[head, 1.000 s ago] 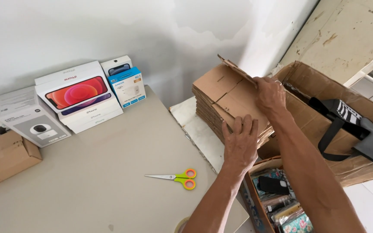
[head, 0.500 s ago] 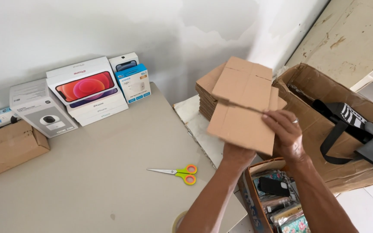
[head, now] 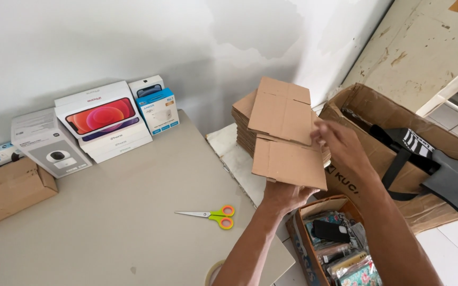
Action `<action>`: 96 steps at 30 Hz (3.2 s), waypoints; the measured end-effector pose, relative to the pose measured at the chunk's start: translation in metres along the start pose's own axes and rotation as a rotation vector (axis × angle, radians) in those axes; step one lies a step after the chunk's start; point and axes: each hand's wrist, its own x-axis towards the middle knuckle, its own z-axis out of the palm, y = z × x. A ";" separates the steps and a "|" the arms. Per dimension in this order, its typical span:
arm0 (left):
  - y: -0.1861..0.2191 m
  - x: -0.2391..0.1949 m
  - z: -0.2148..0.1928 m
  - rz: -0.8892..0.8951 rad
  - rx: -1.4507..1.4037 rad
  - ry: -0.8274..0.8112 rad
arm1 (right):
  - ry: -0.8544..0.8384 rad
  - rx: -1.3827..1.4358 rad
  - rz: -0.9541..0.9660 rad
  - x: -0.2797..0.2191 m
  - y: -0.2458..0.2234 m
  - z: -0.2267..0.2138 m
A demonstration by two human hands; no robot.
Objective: The person applies adhesive tape to a small cardboard box, cuts the tape with scissors, and then folds a flat cardboard sheet into a second box.
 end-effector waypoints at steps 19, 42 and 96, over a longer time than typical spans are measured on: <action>-0.004 -0.007 0.027 0.038 0.067 0.015 | 0.142 -0.246 0.498 0.094 0.035 0.008; -0.010 0.008 -0.015 -0.024 -0.095 -0.436 | -0.355 0.263 0.500 0.078 0.004 -0.068; -0.099 -0.186 -0.360 -1.288 -1.225 0.369 | -0.294 0.039 -0.381 -0.255 -0.198 0.268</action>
